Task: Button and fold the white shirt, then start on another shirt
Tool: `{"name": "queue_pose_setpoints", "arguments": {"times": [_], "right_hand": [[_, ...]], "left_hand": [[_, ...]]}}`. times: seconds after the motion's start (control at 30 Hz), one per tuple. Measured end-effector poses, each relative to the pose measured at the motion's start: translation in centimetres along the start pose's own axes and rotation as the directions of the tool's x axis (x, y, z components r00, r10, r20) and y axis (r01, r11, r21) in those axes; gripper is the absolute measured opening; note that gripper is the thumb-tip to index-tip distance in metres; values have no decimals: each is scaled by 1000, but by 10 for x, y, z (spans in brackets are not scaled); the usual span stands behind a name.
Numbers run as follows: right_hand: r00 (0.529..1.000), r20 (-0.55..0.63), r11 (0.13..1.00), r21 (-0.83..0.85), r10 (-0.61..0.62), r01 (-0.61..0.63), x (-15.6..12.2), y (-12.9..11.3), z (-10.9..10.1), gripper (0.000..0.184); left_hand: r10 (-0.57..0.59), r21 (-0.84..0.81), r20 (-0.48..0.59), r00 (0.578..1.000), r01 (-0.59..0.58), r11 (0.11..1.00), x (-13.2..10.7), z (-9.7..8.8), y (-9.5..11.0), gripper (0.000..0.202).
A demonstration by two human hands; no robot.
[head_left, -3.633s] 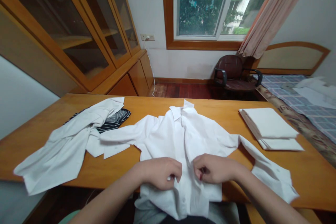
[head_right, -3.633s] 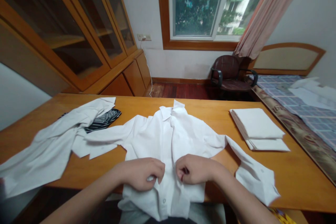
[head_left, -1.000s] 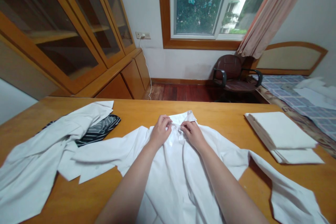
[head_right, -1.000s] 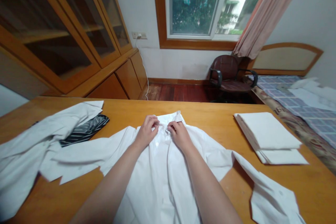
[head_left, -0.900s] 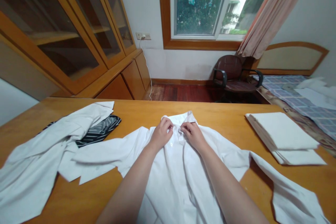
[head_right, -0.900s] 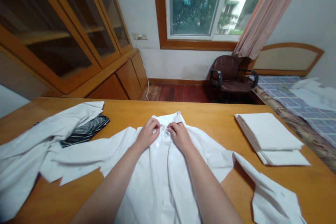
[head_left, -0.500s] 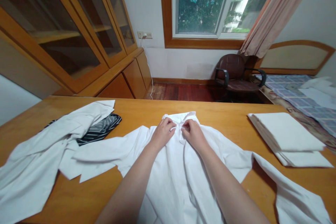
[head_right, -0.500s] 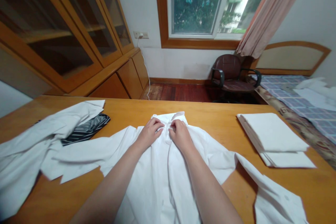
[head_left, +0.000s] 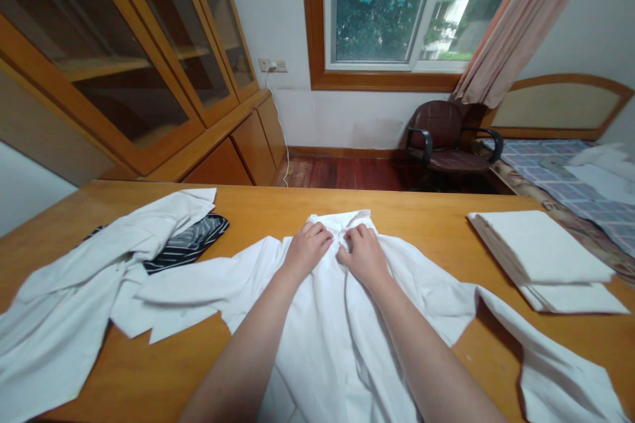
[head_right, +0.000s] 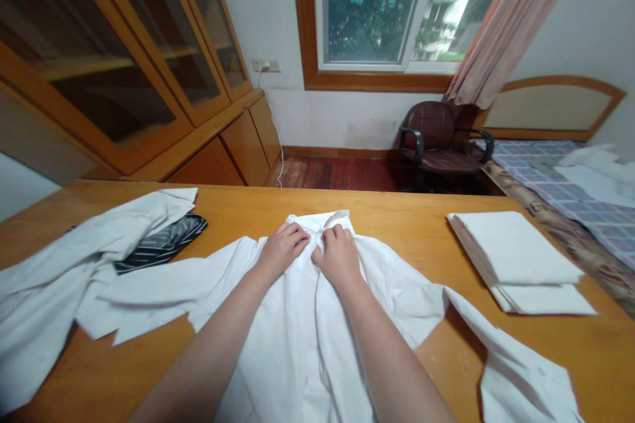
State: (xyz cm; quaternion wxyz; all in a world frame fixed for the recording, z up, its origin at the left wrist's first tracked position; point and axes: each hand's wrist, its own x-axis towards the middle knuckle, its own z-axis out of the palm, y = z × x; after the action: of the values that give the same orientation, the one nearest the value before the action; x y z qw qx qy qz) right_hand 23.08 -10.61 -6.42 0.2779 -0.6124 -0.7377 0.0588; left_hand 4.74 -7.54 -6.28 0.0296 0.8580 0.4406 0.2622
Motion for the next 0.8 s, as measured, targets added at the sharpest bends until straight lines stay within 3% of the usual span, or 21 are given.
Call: {"name": "queue_pose_setpoints", "arguments": {"times": [0.1, 0.3, 0.53, 0.63, 0.8], "right_hand": [[1000, 7, 999, 47, 8, -9, 1, 2, 0, 4], [997, -53, 955, 293, 53, -35, 4, 7, 1, 7], [992, -24, 753, 653, 123, -78, 5, 7, 3, 8], [989, -44, 768, 636, 141, -81, 6, 7, 4, 9], [999, -31, 887, 461, 40, -22, 4, -1, 6, 9]], "left_hand": [[10, 37, 4, 1000, -11, 999, 1, -3, 1, 7], [26, 54, 0, 1000, -26, 998, 1, -2, 1, 7], [17, 52, 1, 1000, -17, 998, 2, -1, 1, 5], [11, 57, 1, 1000, -11, 998, 2, 1, 1, 6], [-9, 72, -25, 1000, 10, 997, 2, 4, 3, 7]]}}
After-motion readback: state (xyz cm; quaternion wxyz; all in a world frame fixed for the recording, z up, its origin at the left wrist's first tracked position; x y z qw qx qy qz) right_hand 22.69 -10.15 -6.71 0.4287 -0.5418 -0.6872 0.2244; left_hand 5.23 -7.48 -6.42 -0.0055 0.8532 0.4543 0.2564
